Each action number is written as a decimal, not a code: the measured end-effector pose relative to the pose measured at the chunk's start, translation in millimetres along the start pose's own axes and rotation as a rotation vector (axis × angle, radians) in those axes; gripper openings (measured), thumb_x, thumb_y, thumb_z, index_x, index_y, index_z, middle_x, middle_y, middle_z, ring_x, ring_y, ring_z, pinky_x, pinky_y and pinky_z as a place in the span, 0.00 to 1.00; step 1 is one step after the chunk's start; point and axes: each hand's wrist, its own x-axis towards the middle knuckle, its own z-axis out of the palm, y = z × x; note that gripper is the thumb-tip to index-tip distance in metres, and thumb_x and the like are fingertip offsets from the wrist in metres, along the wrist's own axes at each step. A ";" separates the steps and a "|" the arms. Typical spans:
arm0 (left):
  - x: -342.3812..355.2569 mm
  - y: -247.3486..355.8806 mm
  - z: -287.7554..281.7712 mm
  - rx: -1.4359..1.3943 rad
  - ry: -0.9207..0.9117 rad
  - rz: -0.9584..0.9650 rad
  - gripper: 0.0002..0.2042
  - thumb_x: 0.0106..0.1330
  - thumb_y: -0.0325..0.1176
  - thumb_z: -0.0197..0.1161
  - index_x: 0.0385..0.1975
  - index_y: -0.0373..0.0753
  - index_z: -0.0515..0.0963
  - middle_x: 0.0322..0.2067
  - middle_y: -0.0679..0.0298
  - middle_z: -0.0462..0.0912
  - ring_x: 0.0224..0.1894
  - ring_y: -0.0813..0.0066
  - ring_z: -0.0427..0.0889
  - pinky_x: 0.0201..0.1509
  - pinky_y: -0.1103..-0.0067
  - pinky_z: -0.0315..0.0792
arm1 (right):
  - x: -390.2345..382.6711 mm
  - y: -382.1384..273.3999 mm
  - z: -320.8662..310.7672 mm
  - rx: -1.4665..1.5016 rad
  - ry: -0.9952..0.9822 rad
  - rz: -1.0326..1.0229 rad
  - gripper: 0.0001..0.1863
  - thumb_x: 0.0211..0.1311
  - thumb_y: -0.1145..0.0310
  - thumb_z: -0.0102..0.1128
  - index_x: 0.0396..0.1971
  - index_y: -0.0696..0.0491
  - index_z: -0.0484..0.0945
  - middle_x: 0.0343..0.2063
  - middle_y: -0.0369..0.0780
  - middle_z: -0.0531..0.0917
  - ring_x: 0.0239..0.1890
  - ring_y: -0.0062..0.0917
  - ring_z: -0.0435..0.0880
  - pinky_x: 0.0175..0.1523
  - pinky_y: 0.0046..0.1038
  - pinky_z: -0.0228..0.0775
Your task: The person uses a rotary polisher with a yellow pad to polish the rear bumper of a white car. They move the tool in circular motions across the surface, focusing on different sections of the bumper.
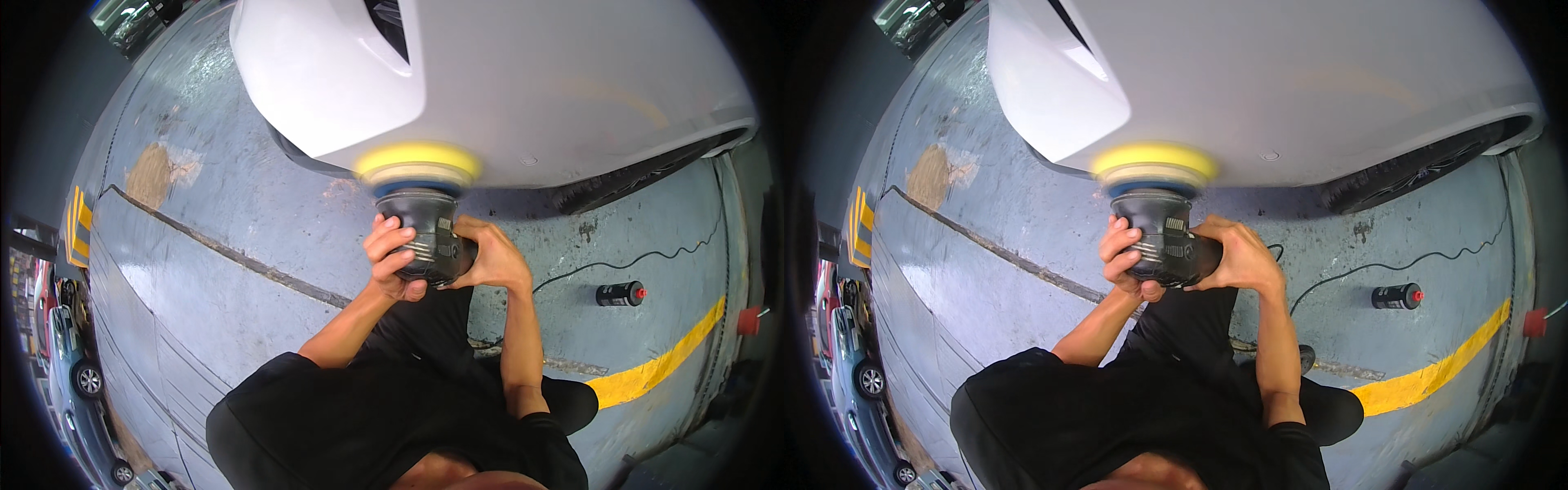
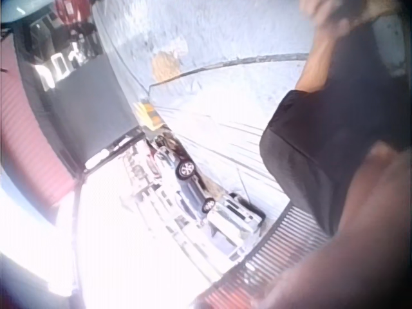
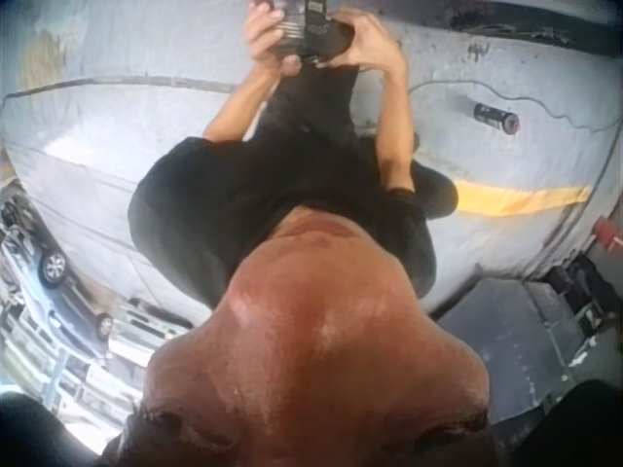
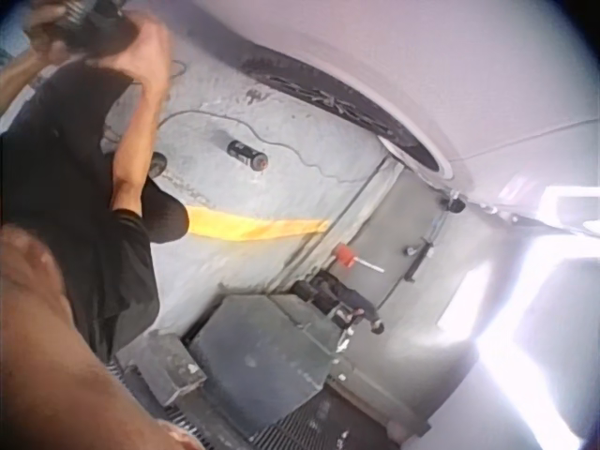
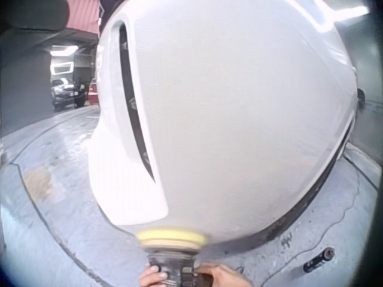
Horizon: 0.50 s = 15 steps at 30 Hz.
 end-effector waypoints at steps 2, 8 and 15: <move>3.5 -1.1 -1.4 -0.017 0.061 -0.021 0.21 0.77 0.54 0.54 0.54 0.43 0.70 0.54 0.50 0.79 0.63 0.51 0.75 0.78 0.54 0.59 | 2.4 -9.0 1.1 -0.029 0.004 0.017 0.40 0.27 0.57 0.88 0.47 0.58 0.86 0.41 0.45 0.87 0.44 0.45 0.87 0.51 0.40 0.78; 17.1 7.7 -4.1 0.068 0.118 -0.081 0.22 0.80 0.56 0.41 0.51 0.43 0.67 0.52 0.50 0.76 0.64 0.47 0.75 0.76 0.48 0.60 | 3.2 -28.5 -1.3 -0.090 0.074 -0.038 0.39 0.26 0.60 0.86 0.46 0.60 0.84 0.40 0.47 0.88 0.42 0.43 0.89 0.49 0.38 0.80; 51.4 24.3 13.0 0.005 0.134 -0.060 0.21 0.78 0.55 0.48 0.54 0.45 0.72 0.53 0.54 0.79 0.63 0.50 0.76 0.78 0.53 0.58 | -12.4 -49.2 -32.3 -0.106 0.142 -0.003 0.39 0.27 0.57 0.86 0.48 0.51 0.83 0.36 0.45 0.90 0.39 0.43 0.91 0.47 0.39 0.81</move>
